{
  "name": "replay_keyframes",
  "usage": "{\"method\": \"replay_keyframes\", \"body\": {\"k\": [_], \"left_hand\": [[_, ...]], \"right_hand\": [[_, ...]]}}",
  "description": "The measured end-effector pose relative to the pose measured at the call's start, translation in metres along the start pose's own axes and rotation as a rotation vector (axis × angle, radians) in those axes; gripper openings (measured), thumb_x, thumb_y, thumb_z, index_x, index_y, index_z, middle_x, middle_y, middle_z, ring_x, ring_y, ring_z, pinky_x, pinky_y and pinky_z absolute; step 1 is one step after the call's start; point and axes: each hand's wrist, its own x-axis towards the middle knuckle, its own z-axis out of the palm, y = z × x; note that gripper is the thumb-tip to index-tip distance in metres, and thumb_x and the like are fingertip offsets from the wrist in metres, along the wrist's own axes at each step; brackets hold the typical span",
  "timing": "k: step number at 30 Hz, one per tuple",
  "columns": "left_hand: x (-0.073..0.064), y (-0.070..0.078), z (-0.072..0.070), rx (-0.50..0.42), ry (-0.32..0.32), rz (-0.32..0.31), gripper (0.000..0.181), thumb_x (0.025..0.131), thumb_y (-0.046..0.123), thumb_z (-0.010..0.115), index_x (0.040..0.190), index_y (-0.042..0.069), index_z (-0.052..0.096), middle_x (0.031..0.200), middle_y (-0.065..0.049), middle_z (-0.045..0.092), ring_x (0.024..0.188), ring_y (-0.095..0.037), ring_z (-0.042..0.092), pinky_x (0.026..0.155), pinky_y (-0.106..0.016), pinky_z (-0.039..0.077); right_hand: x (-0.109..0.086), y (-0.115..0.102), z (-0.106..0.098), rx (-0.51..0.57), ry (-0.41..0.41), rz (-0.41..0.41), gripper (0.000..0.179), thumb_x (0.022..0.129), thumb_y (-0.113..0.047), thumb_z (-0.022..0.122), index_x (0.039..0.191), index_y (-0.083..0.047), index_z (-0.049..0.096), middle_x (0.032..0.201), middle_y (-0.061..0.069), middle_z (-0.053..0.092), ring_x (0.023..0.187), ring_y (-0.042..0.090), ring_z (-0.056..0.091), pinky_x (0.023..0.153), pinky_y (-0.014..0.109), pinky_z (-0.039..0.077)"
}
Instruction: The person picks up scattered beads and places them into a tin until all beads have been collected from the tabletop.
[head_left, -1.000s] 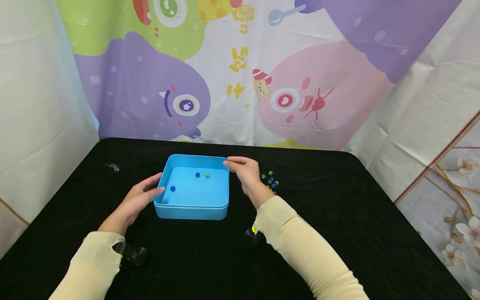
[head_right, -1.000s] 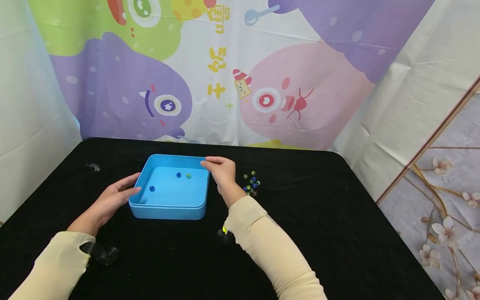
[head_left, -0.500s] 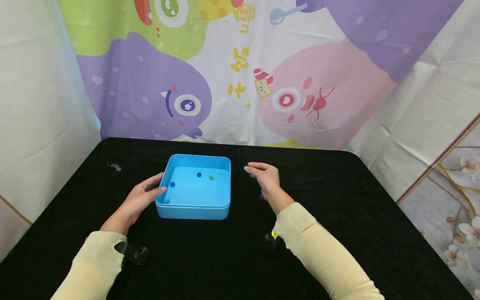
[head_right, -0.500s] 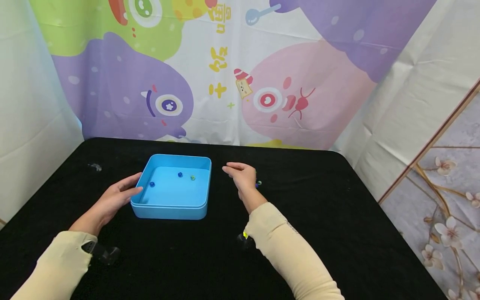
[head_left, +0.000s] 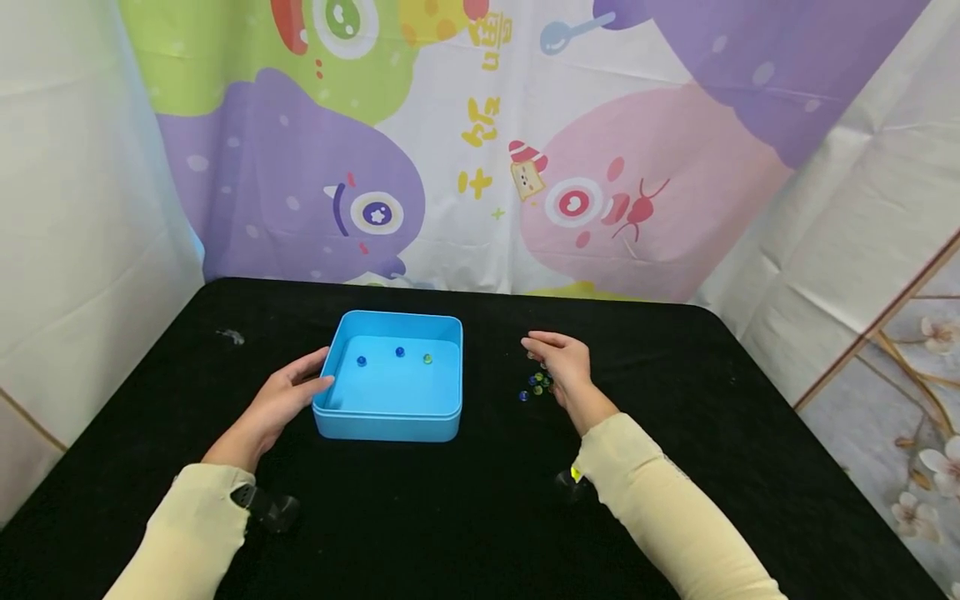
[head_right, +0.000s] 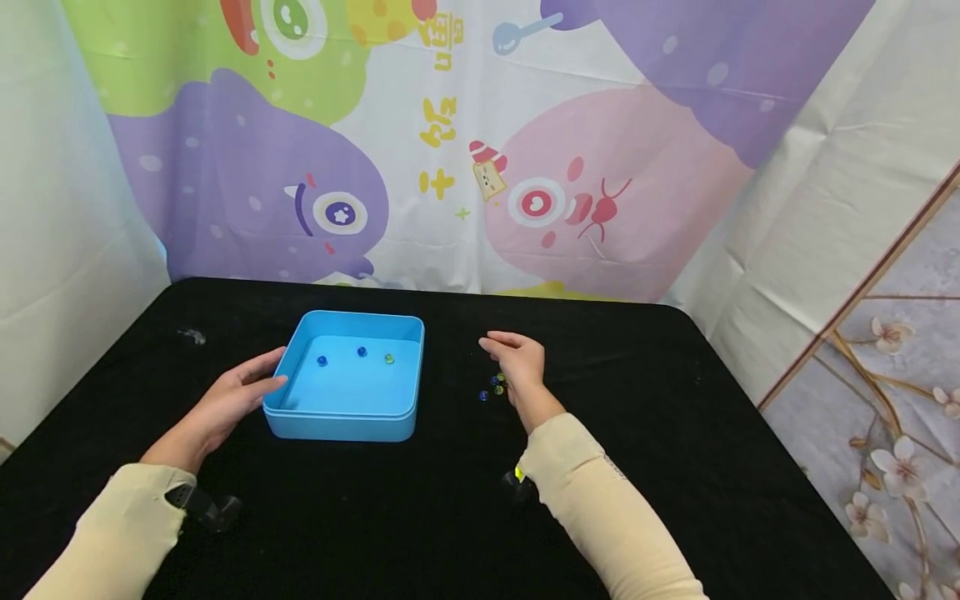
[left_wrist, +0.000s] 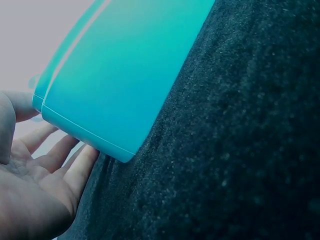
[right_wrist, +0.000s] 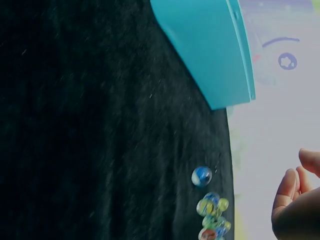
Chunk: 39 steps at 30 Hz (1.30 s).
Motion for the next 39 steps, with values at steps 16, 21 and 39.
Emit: {"method": "replay_keyframes", "body": {"k": [16, 21, 39], "left_hand": [[-0.001, -0.002, -0.001, -0.016, -0.007, 0.029, 0.064, 0.096, 0.027, 0.049, 0.15, 0.011, 0.016, 0.151, -0.022, 0.015, 0.135, -0.042, 0.019, 0.105, -0.058, 0.022], [-0.001, -0.002, -0.001, -0.018, -0.005, 0.021, 0.064, 0.097, 0.027, 0.048, 0.15, 0.012, 0.017, 0.151, -0.022, 0.016, 0.134, -0.042, 0.02, 0.104, -0.058, 0.022], [-0.001, 0.0, 0.0, -0.013, 0.0, 0.003, 0.063, 0.097, 0.029, 0.049, 0.15, 0.013, 0.017, 0.152, -0.02, 0.015, 0.134, -0.041, 0.019, 0.104, -0.058, 0.023]], "right_hand": [[0.008, 0.031, -0.028, -0.019, 0.026, 0.06, 0.035, 0.082, -0.017, 0.071, 0.114, -0.003, 0.065, 0.109, 0.005, 0.062, 0.085, 0.014, 0.056, 0.074, 0.027, 0.042], [0.008, 0.039, -0.034, -0.046, 0.009, 0.091, 0.035, 0.084, -0.017, 0.07, 0.115, -0.004, 0.064, 0.114, 0.007, 0.06, 0.088, 0.014, 0.054, 0.062, 0.023, 0.039], [0.009, 0.052, -0.046, -0.317, -0.124, -0.017, 0.027, 0.082, 0.0, 0.068, 0.108, 0.004, 0.066, 0.112, 0.017, 0.063, 0.109, 0.03, 0.053, 0.098, 0.044, 0.038]]}}
